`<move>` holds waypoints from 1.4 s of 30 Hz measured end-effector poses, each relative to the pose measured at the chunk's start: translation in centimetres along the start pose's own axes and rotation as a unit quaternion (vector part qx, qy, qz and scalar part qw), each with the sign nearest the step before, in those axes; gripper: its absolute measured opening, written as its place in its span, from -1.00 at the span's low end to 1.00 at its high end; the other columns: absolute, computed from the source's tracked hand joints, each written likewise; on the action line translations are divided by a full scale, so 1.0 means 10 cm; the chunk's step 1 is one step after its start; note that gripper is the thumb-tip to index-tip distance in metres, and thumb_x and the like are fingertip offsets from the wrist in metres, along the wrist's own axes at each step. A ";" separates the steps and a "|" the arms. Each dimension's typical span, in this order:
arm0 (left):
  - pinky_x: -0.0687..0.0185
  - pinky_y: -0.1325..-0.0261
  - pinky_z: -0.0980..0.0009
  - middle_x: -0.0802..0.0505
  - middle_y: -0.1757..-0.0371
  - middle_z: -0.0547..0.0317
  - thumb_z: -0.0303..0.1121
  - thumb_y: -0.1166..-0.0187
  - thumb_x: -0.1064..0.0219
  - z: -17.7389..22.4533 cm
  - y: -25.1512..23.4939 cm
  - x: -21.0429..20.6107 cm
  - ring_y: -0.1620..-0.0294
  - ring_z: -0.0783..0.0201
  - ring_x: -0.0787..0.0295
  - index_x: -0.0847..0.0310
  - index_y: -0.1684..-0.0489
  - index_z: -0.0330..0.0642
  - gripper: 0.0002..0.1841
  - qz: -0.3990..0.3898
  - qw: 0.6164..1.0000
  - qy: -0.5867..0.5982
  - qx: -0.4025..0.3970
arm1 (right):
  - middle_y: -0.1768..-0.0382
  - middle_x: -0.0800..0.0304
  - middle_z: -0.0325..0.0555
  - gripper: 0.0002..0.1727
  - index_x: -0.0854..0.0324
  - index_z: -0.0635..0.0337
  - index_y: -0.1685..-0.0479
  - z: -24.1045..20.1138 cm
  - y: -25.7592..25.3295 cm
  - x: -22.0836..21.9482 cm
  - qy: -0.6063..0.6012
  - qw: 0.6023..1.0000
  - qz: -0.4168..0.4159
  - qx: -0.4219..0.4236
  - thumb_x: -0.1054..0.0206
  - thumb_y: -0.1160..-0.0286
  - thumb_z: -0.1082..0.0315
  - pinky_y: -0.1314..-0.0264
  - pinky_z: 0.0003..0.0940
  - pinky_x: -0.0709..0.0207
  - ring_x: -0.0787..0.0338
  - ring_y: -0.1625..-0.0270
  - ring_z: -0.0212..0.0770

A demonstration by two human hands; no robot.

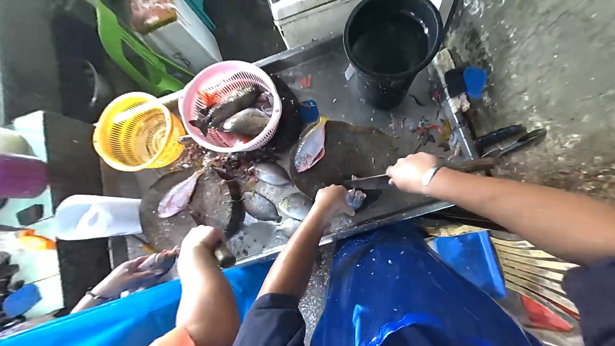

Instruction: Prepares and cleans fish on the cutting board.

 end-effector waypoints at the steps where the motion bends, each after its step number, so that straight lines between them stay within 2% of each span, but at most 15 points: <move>1: -0.70 0.13 -0.32 -0.90 0.19 0.05 0.24 0.05 -0.69 -0.06 0.03 -0.06 0.08 -0.11 -0.86 -0.80 0.29 0.03 -0.45 -0.009 1.000 -0.006 0.001 | -0.03 -0.85 0.18 -0.65 -0.76 0.07 -0.15 -0.07 -0.09 -0.07 0.005 1.000 -0.012 0.011 -0.16 -0.78 0.08 -0.02 0.38 -0.64 -0.83 -0.15 0.30; 3: -0.70 0.12 -0.34 -0.90 0.15 0.03 0.16 0.05 -0.73 -0.17 0.16 -0.16 0.05 -0.12 -0.85 -0.80 0.24 0.02 -0.47 -0.040 0.999 -0.022 -0.001 | -0.09 -0.84 0.20 -0.65 -0.77 0.08 -0.16 0.02 -0.23 -0.20 -0.015 0.999 -0.025 0.014 -0.17 -0.78 0.08 -0.05 0.42 -0.63 -0.81 -0.19 0.33; 6: -0.65 0.00 -0.41 -0.89 0.04 -0.02 0.13 0.02 -0.75 -0.34 0.46 -0.15 -0.06 -0.17 -0.83 -0.82 0.10 0.00 -0.43 -0.080 0.996 -0.018 -0.017 | -0.16 -0.82 0.27 -0.59 -0.75 0.09 -0.23 0.74 -0.39 -0.45 -0.148 0.987 0.023 -0.057 -0.14 -0.80 0.03 -0.20 0.52 -0.57 -0.78 -0.28 0.39; 10: -0.64 -0.08 -0.43 -0.90 -0.01 -0.07 0.01 -0.17 -0.73 0.05 0.54 0.40 -0.11 -0.23 -0.82 -0.82 -0.06 0.04 -0.50 -0.025 0.997 -0.055 -0.046 | -0.19 -0.71 0.54 -0.53 -0.57 0.41 -0.29 1.46 -0.14 -0.81 -0.371 0.883 0.155 -0.241 -0.02 -0.89 0.13 -0.29 0.54 -0.49 -0.71 -0.32 0.52; 12: -0.60 -0.16 -0.40 -0.90 -0.03 -0.04 -0.13 -0.24 -0.70 0.44 0.30 0.69 -0.14 -0.21 -0.80 -0.81 -0.10 0.08 -0.57 0.019 0.984 -0.148 -0.097 | -0.06 -0.73 0.55 -0.49 -0.55 0.44 -0.23 1.44 0.00 -1.04 -0.435 0.844 0.175 -0.260 -0.02 -0.90 0.07 -0.15 0.50 -0.55 -0.78 -0.13 0.51; 14: -0.32 -0.50 -0.47 -0.86 -0.17 -0.03 -0.36 -0.41 -0.54 0.81 -0.09 0.83 -0.34 -0.21 -0.69 -0.82 -0.18 0.10 -0.65 0.054 0.958 -0.235 -0.155 | 0.23 -0.73 0.40 -0.45 -0.54 0.34 -0.19 1.37 0.02 -1.40 -0.492 0.817 0.176 -0.244 0.00 -0.89 -0.06 0.25 0.31 -0.70 -0.82 0.34 0.31; 15: -0.16 -0.62 -0.47 -0.83 -0.27 -0.03 -0.46 -0.52 -0.41 0.93 -0.31 0.83 -0.47 -0.20 -0.61 -0.80 -0.25 0.10 -0.64 0.077 0.941 -0.266 -0.197 | 0.30 -0.70 0.36 -0.44 -0.53 0.33 -0.20 1.30 0.01 -1.55 -0.525 0.802 0.164 -0.235 -0.01 -0.88 -0.08 0.32 0.24 -0.69 -0.77 0.44 0.24; 18: 0.07 -0.81 -0.31 -0.67 -0.55 0.04 -0.62 -0.53 -0.32 1.01 -0.79 0.81 -0.74 -0.15 -0.33 -0.73 -0.34 0.07 -0.54 0.150 0.894 -0.276 -0.320 | 0.34 -0.68 0.25 -0.47 -0.52 0.33 -0.22 1.11 -0.04 -1.78 -0.581 0.771 0.135 -0.222 0.00 -0.89 -0.05 0.39 0.06 -0.69 -0.72 0.51 0.07; 21: -0.08 -0.79 -0.19 -0.43 -0.79 0.16 -0.65 -0.45 -0.36 0.82 -0.90 0.68 -0.80 -0.12 -0.22 -0.54 -0.62 0.36 -0.26 0.202 0.915 -0.136 -0.322 | 0.34 -0.69 0.19 -0.50 -0.51 0.30 -0.15 0.89 -0.06 -1.88 -0.605 0.759 0.128 -0.204 0.03 -0.91 -0.03 0.36 0.01 -0.69 -0.74 0.48 0.03; 23: -0.33 -0.65 -0.21 -0.52 -0.71 0.12 -0.53 -0.59 -0.28 0.71 -0.86 0.51 -0.71 -0.13 -0.36 -0.57 -0.59 0.35 -0.40 0.254 0.930 -0.003 -0.268 | 0.32 -0.70 0.20 -0.51 -0.52 0.30 -0.18 0.76 -0.11 -1.91 -0.610 0.759 0.136 -0.184 0.02 -0.91 -0.01 0.30 0.06 -0.69 -0.76 0.43 0.07; 26: -0.48 -0.50 -0.24 -0.56 -0.61 -0.14 -0.20 -0.72 -0.26 0.70 -0.87 0.32 -0.60 -0.24 -0.45 -0.55 -0.57 0.05 -0.56 0.309 0.927 0.122 -0.172 | 0.28 -0.71 0.23 -0.53 -0.51 0.28 -0.23 0.63 -0.23 -1.88 -0.611 0.763 0.130 -0.165 0.01 -0.91 0.00 0.26 0.12 -0.70 -0.79 0.38 0.13; 28: -0.42 -0.53 -0.29 -0.48 -0.64 -0.28 0.02 -0.66 -0.31 0.77 -0.92 0.27 -0.64 -0.31 -0.38 -0.45 -0.62 -0.08 -0.39 0.317 0.928 0.144 -0.132 | 0.32 -0.70 0.21 -0.54 -0.52 0.25 -0.15 0.58 -0.33 -1.84 -0.612 0.764 0.125 -0.161 0.01 -0.90 -0.01 0.30 0.11 -0.68 -0.77 0.41 0.11; 31: -0.20 -0.62 -0.33 -0.39 -0.71 -0.31 0.26 -0.56 -0.28 0.88 -1.03 0.17 -0.71 -0.32 -0.26 -0.34 -0.69 -0.08 -0.20 0.312 0.939 0.116 -0.084 | 0.25 -0.75 0.25 -0.54 -0.55 0.25 -0.18 0.53 -0.40 -1.83 -0.605 0.770 0.120 -0.160 -0.02 -0.89 0.00 0.23 0.17 -0.69 -0.81 0.31 0.17; 36: -0.11 -0.64 -0.30 -0.42 -0.69 -0.26 0.33 -0.58 -0.15 0.94 -1.08 0.14 -0.72 -0.28 -0.24 -0.31 -0.72 -0.02 -0.19 0.308 0.947 0.060 -0.061 | 0.13 -0.76 0.27 -0.57 -0.55 0.28 -0.15 0.56 -0.13 -1.78 -0.554 0.814 0.069 -0.157 -0.02 -0.90 0.05 0.05 0.20 -0.68 -0.84 0.11 0.20; 42: -0.14 -0.61 -0.28 -0.42 -0.68 -0.27 0.31 -0.59 -0.15 0.97 -1.07 0.17 -0.70 -0.28 -0.27 -0.29 -0.73 -0.02 -0.20 0.300 0.951 0.044 -0.059 | 0.24 -0.73 0.26 -0.54 -0.53 0.24 -0.19 0.60 -0.23 -1.71 -0.551 0.815 0.054 -0.172 0.00 -0.89 -0.02 0.28 0.14 -0.69 -0.81 0.33 0.18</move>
Point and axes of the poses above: each hand's wrist, its own y-axis away from the middle knuckle, its own x-axis out of the back of the hand, z = x × y, the point moved 2 cm from there along -y, towards the middle knuckle
